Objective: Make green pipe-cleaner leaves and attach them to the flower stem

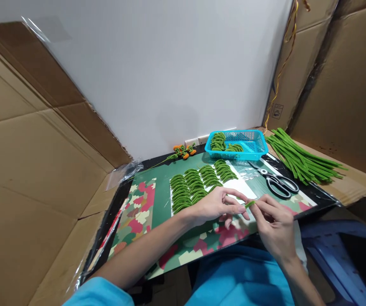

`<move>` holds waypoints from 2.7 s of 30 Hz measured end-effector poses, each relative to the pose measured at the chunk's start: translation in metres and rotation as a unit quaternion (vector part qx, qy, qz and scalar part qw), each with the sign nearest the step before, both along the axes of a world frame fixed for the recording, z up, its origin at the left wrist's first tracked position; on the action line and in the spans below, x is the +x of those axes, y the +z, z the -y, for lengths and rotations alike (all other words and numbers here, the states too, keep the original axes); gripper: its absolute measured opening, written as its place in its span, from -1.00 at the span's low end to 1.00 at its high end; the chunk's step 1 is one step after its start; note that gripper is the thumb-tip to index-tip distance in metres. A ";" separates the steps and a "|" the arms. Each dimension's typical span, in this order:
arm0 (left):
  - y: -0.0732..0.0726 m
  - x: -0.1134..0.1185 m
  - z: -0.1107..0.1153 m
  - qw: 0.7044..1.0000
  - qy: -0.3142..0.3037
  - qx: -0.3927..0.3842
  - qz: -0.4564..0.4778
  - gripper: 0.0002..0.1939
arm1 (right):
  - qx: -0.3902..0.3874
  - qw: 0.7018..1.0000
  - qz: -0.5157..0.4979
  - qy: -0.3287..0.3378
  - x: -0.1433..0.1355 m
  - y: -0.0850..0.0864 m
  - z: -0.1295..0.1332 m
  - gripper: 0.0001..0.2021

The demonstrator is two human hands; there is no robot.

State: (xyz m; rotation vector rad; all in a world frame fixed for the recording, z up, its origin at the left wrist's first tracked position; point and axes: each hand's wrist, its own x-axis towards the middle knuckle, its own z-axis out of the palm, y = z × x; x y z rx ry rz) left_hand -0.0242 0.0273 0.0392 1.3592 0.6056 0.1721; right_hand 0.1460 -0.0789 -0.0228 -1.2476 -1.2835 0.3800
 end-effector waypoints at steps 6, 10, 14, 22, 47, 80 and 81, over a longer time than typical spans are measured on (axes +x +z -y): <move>-0.001 0.005 0.004 0.998 0.054 0.010 0.027 -0.34 | -0.075 0.987 -0.130 0.057 0.010 0.002 -0.002 -0.76; -0.001 0.006 0.004 0.995 0.084 0.014 0.048 -0.34 | -0.073 0.975 -0.191 0.087 0.009 -0.002 -0.006 -0.67; 0.000 0.005 0.005 0.995 0.077 0.018 0.061 -0.38 | -0.059 0.955 -0.276 0.094 0.003 -0.004 -0.008 -0.53; 0.002 0.002 0.001 0.996 0.051 0.031 0.067 -0.47 | -0.078 0.969 -0.184 0.147 0.023 0.003 -0.003 -0.77; -0.001 0.001 -0.002 0.995 0.000 0.089 0.041 -0.52 | 0.029 0.989 -0.058 0.132 0.035 -0.008 -0.004 -0.86; 0.005 -0.001 0.006 0.975 0.010 0.221 0.023 -0.62 | 0.093 0.991 -0.023 0.094 0.034 -0.007 -0.004 -0.89; 0.006 -0.002 0.006 0.974 0.005 0.225 0.020 -0.61 | 0.094 0.991 -0.026 0.094 0.034 -0.006 -0.004 -0.89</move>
